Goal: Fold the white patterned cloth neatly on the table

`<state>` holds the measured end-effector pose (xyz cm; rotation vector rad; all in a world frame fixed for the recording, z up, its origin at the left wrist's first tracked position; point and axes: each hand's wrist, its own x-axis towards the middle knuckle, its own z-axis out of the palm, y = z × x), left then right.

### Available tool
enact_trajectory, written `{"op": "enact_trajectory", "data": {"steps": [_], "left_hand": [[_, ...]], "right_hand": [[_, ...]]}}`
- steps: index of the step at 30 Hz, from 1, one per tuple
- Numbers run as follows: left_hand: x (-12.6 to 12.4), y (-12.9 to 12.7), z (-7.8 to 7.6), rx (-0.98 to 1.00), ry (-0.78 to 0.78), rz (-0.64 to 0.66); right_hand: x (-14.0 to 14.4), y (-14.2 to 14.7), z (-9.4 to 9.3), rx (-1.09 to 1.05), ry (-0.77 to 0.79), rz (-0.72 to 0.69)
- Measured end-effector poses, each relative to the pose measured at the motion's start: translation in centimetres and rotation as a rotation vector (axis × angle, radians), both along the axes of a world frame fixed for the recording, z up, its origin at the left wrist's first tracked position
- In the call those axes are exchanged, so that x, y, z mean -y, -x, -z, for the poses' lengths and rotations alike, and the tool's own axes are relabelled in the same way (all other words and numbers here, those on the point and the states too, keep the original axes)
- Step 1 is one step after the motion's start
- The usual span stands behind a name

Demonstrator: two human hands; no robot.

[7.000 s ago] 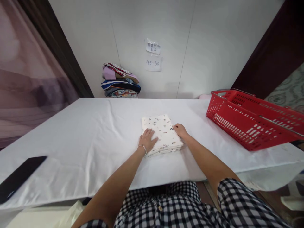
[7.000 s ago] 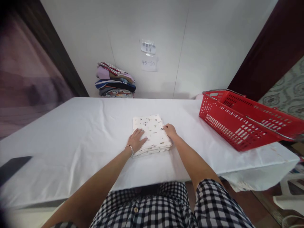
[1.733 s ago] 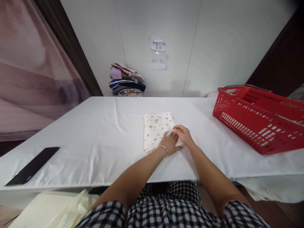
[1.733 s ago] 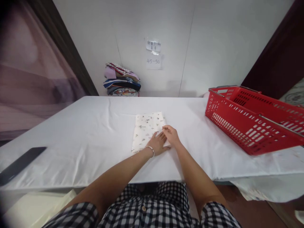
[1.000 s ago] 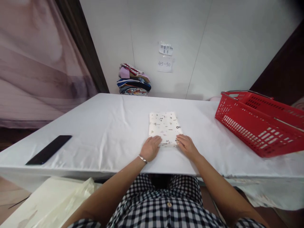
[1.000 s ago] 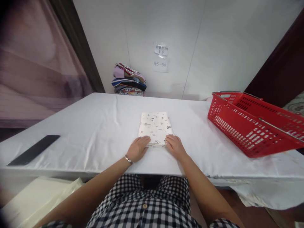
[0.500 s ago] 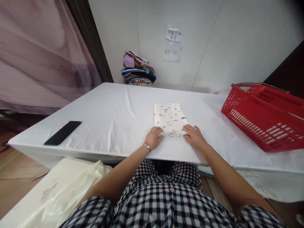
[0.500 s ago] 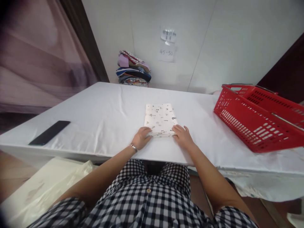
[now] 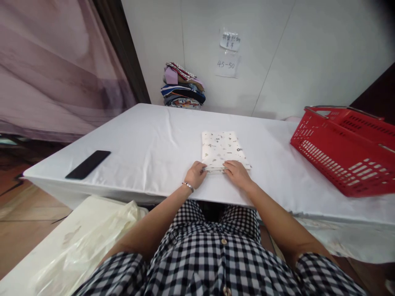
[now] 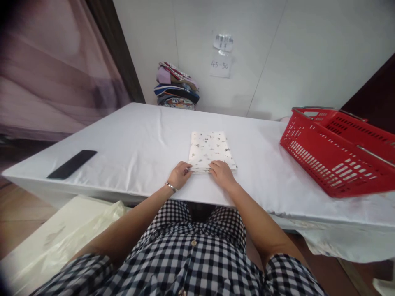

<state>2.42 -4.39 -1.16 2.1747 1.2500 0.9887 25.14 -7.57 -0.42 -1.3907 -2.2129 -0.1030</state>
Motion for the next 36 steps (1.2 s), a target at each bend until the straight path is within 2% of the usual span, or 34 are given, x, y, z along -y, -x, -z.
{"op": "enact_trajectory", "data": {"steps": [10, 18, 25, 36], "left_hand": [[0.1, -0.6, -0.5, -0.025, 0.070, -0.067], [0.1, -1.6, -0.3, -0.047, 0.115, -0.149], [-0.7, -1.6, -0.5, 0.034, 0.209, -0.188], [-0.8, -1.7, -0.2, 0.058, 0.242, -0.220]], "right_hand": [[-0.3, -0.1, 1.3, -0.125, -0.056, 0.043], [0.0, 1.1, 0.7, -0.108, 0.007, 0.091], [-0.4, 3.2, 0.3, -0.040, 0.019, 0.111], [-0.6, 4.7, 0.6, -0.125, 0.052, 0.217]]}}
